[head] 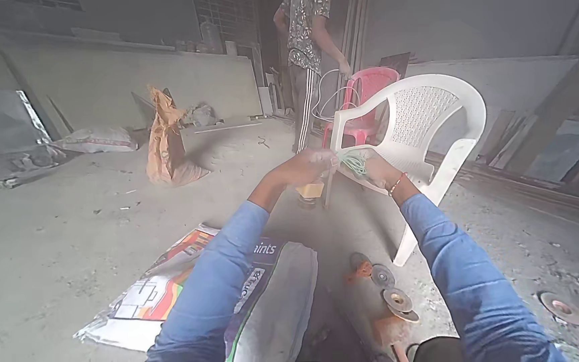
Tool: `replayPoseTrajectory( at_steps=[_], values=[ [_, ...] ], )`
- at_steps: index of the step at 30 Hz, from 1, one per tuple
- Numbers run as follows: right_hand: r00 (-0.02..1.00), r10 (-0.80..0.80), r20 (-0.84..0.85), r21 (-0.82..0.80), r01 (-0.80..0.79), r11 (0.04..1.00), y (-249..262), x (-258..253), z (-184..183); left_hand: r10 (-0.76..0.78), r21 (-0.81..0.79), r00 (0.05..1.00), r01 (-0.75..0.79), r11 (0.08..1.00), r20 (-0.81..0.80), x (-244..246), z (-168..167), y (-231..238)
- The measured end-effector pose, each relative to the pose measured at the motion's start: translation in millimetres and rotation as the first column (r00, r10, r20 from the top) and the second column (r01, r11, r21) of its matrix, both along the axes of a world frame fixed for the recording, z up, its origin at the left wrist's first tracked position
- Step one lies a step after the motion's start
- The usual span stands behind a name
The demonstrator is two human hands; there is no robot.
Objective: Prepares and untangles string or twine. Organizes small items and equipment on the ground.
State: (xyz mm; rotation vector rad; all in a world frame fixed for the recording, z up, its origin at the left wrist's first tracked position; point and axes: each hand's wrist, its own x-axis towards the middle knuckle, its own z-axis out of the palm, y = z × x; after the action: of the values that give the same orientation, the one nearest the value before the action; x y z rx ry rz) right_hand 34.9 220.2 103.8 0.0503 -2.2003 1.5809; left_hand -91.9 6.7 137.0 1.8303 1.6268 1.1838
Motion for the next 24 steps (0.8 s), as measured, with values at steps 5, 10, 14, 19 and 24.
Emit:
replayPoseTrajectory(
  at_steps=[5,10,14,19,24],
  values=[
    [0.996,0.007,-0.088,0.132,0.004,0.991,14,-1,12,-0.106,-0.168,0.978,0.076,0.983,-0.180,15,-14,13],
    [0.971,-0.126,-0.203,0.392,0.198,0.899,2,13,41,0.153,-0.136,0.941,-0.201,0.970,-0.301,11,-30,38],
    [0.991,-0.051,-0.122,0.590,0.113,0.800,-13,20,46,0.366,-0.017,0.928,-0.368,0.930,-0.067,-6,-30,45],
    [0.991,-0.009,0.136,0.447,-0.053,0.893,-13,16,27,0.273,0.124,0.935,-0.305,0.944,0.227,5,-37,38],
    [0.970,0.143,0.198,0.007,-0.148,0.989,27,12,-5,0.075,0.058,0.987,-0.084,0.995,0.140,15,-30,36]
  ],
)
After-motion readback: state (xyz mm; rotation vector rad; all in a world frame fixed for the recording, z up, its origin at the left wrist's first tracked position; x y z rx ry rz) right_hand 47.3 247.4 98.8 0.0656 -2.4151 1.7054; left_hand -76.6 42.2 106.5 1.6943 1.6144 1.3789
